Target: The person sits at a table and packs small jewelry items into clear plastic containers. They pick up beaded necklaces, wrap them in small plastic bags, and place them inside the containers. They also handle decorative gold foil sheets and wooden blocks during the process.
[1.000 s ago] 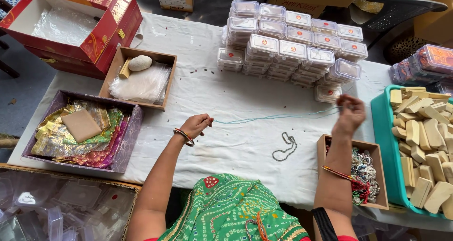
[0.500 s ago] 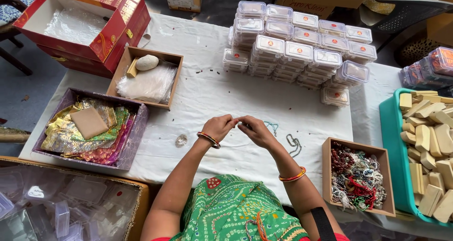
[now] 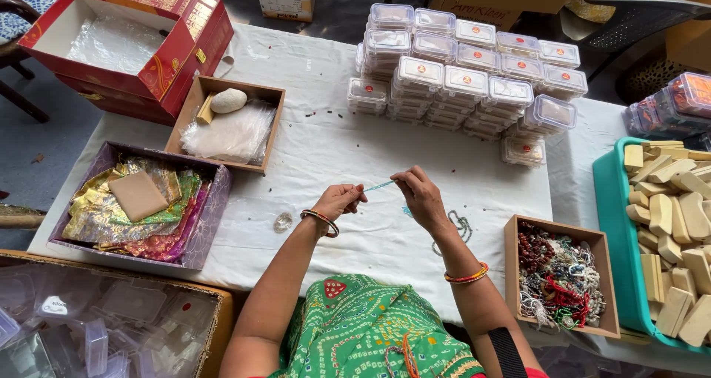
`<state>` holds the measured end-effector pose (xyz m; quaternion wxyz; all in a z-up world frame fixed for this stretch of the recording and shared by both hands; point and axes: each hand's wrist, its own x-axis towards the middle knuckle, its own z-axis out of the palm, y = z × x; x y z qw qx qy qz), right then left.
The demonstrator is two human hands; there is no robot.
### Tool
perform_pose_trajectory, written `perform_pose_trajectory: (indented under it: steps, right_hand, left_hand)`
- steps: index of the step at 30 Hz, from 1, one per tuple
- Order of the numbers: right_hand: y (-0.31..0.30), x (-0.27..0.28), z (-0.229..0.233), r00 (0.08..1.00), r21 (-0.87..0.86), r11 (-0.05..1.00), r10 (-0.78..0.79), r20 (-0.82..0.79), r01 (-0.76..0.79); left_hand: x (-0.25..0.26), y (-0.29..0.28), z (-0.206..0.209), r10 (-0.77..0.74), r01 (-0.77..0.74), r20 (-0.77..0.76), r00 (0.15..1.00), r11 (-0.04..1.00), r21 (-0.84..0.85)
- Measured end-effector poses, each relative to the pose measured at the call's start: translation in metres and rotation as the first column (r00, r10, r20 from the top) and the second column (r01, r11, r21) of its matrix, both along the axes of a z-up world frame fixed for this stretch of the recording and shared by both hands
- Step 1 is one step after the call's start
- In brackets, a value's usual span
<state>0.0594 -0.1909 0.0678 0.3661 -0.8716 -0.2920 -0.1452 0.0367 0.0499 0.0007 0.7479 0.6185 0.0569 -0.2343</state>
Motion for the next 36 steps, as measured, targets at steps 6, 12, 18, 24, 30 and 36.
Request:
perform_pose_trajectory:
  steps: [6,12,18,24,30,36]
  right_hand:
    - [0.012,-0.008,-0.028,0.987,0.063,0.995,-0.064,-0.146,0.073]
    - [0.039,-0.044,-0.068,0.927,0.058,0.997,0.071,-0.368,-0.053]
    - [0.028,-0.039,-0.022,0.946,0.038,0.988,0.155,-0.285,-0.15]
    - [0.003,-0.003,-0.033,0.882,0.457,0.885,0.287,-0.375,-0.094]
    - [0.027,-0.023,-0.08,0.649,0.738,0.652,0.487,-0.585,0.176]
    - [0.036,-0.041,-0.075,0.748,0.462,0.887,0.315,-0.585,-0.012]
  left_hand:
    - [-0.007,-0.015,0.032,-0.053,0.089,0.206,0.977,0.982,-0.168]
    - [-0.005,-0.026,0.031,0.111,-0.128,0.316,0.942,0.991,0.035]
    - [-0.015,-0.021,0.032,-0.125,-0.196,0.423,0.898,0.746,0.637]
    - [-0.02,-0.025,0.018,-0.138,0.13,0.298,0.945,0.99,0.047]
    - [-0.014,-0.039,0.014,0.097,-0.074,0.109,0.989,0.977,-0.199]
    - [-0.014,-0.033,0.034,0.102,-0.434,0.58,0.808,0.769,0.469]
